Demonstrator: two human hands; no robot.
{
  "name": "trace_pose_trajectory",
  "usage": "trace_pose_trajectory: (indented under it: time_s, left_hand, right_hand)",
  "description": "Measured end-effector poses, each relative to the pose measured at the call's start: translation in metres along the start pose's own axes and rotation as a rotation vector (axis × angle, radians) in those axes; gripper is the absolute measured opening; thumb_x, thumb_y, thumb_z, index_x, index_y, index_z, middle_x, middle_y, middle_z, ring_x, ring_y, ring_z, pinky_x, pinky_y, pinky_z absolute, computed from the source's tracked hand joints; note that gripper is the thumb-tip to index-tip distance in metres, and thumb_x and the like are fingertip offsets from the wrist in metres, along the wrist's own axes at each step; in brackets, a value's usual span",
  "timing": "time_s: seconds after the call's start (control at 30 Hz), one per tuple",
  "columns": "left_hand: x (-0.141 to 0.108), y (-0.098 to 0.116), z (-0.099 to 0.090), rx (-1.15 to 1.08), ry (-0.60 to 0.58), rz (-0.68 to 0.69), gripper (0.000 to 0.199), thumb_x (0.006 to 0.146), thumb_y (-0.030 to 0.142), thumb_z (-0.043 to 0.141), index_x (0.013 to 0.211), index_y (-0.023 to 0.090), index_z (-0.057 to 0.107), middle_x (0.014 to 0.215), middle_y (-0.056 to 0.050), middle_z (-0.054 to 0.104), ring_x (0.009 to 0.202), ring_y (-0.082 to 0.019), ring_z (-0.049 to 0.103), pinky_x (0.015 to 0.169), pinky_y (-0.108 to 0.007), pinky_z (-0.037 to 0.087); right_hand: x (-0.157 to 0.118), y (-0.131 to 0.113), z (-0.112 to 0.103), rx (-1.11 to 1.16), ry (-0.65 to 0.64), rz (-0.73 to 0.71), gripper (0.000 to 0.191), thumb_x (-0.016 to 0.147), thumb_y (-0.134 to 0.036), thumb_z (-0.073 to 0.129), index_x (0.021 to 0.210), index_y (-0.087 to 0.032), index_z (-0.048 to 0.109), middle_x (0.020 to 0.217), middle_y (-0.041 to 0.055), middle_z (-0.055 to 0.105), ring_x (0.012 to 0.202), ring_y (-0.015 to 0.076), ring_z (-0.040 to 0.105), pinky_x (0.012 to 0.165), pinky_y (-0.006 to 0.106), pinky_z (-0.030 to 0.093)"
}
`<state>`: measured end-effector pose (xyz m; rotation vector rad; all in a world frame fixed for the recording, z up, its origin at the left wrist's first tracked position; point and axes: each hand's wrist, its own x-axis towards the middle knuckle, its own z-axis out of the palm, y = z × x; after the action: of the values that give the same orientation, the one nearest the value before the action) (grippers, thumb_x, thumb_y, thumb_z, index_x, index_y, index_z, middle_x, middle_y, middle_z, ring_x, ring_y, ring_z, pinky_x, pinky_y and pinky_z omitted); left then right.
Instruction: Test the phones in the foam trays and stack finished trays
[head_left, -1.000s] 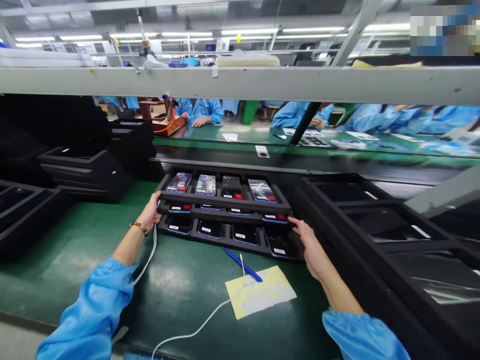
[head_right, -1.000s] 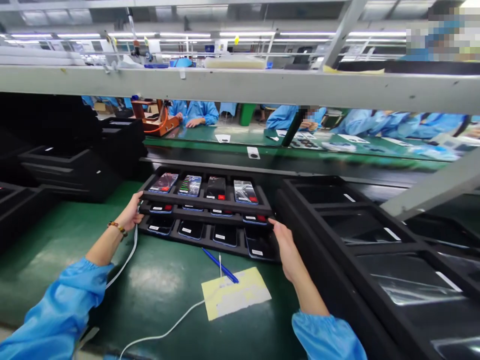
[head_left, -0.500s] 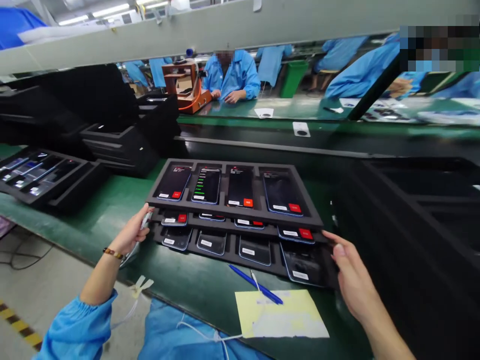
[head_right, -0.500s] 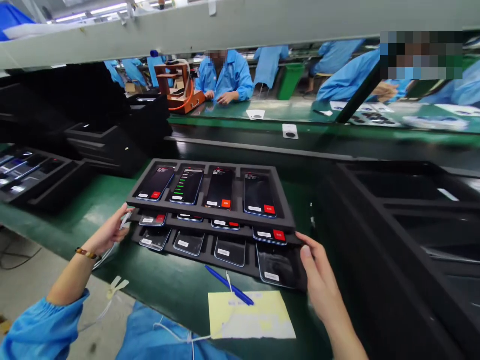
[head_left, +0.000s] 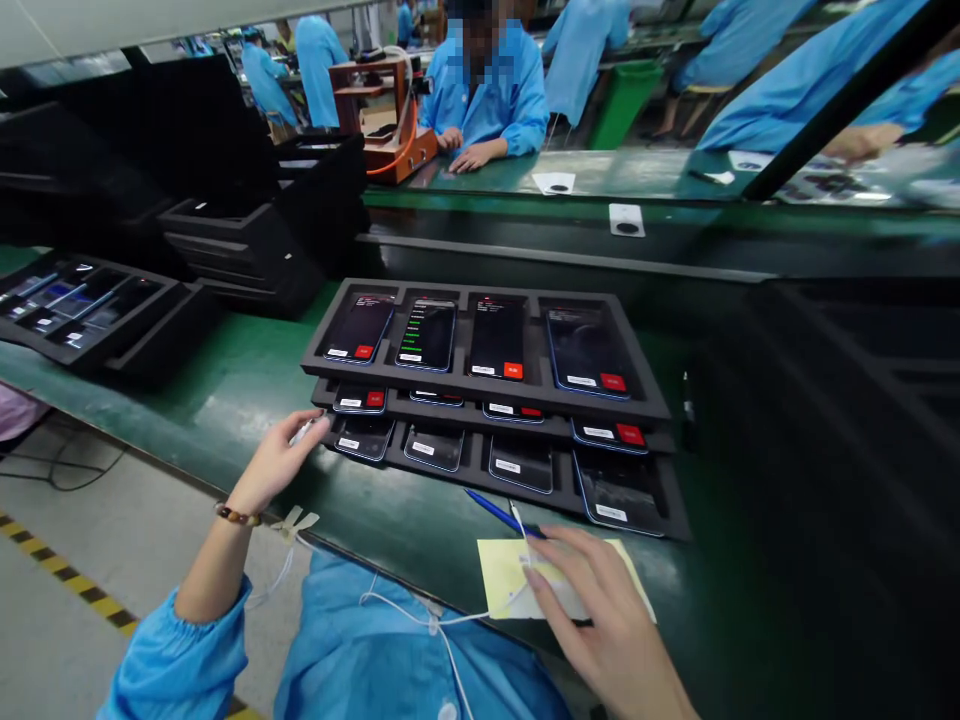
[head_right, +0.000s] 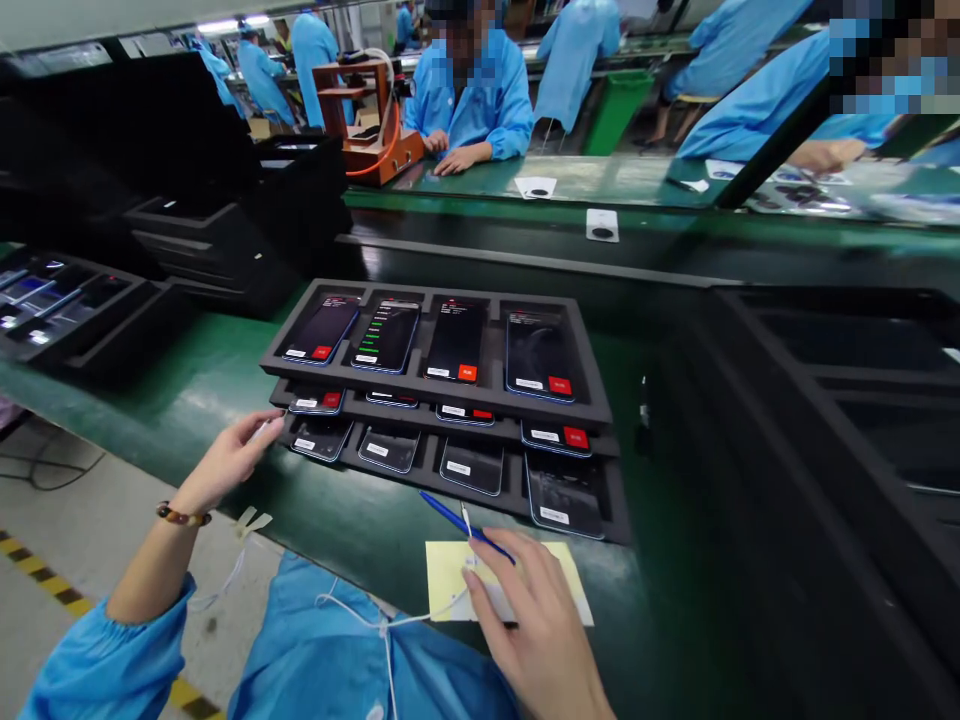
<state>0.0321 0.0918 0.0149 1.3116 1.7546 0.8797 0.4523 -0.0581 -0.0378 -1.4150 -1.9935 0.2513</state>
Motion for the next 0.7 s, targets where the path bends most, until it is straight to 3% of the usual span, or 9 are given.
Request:
trace_pose_trajectory:
  time_s: [0.13, 0.27, 0.33, 0.5, 0.7]
  left_hand:
    - [-0.006, -0.015, -0.01, 0.299, -0.083, 0.172, 0.069, 0.078, 0.071, 0.081, 0.124, 0.019, 0.08, 0.113, -0.011, 0.082, 0.082, -0.027, 0.071, 0.075, -0.037, 0.056]
    - [0.001, -0.026, -0.012, 0.326, -0.066, 0.29, 0.052, 0.084, 0.063, 0.077, 0.115, 0.021, 0.083, 0.114, -0.012, 0.084, 0.099, -0.034, 0.075, 0.088, -0.04, 0.057]
    - [0.005, -0.026, -0.01, 0.315, -0.05, 0.318, 0.043, 0.084, 0.057, 0.078, 0.109, 0.023, 0.085, 0.11, -0.012, 0.084, 0.098, -0.033, 0.075, 0.088, -0.04, 0.056]
    - [0.006, -0.02, 0.002, 0.222, -0.026, 0.268, 0.026, 0.081, 0.037, 0.083, 0.104, 0.024, 0.086, 0.104, -0.009, 0.084, 0.094, -0.031, 0.074, 0.089, -0.039, 0.054]
    - [0.005, -0.019, 0.03, 0.043, 0.085, 0.16, 0.024, 0.076, 0.027, 0.089, 0.099, 0.024, 0.084, 0.098, -0.005, 0.084, 0.09, -0.027, 0.074, 0.086, -0.036, 0.054]
  right_hand:
    - [0.0, -0.006, 0.029, -0.018, 0.016, 0.023, 0.035, 0.102, -0.057, 0.066, 0.123, -0.032, 0.078, 0.126, 0.0133, 0.069, 0.113, 0.0377, 0.071, 0.087, 0.054, 0.064]
    - [0.005, -0.001, 0.03, -0.007, -0.008, -0.065, 0.031, 0.107, -0.052, 0.062, 0.122, -0.031, 0.079, 0.123, 0.0139, 0.071, 0.11, 0.0351, 0.071, 0.084, 0.05, 0.065]
    - [0.007, 0.002, 0.025, 0.018, -0.024, -0.123, 0.028, 0.111, -0.043, 0.057, 0.123, -0.03, 0.078, 0.121, 0.0138, 0.072, 0.109, 0.0322, 0.072, 0.081, 0.044, 0.066]
    - [0.008, 0.015, 0.019, 0.135, -0.061, -0.208, 0.02, 0.111, -0.029, 0.061, 0.123, -0.028, 0.076, 0.116, 0.011, 0.075, 0.106, 0.026, 0.074, 0.081, 0.035, 0.066]
    - [0.002, 0.032, 0.022, 0.112, -0.079, -0.16, 0.02, 0.107, -0.034, 0.067, 0.123, -0.028, 0.078, 0.125, 0.0112, 0.071, 0.109, 0.0263, 0.076, 0.089, 0.035, 0.067]
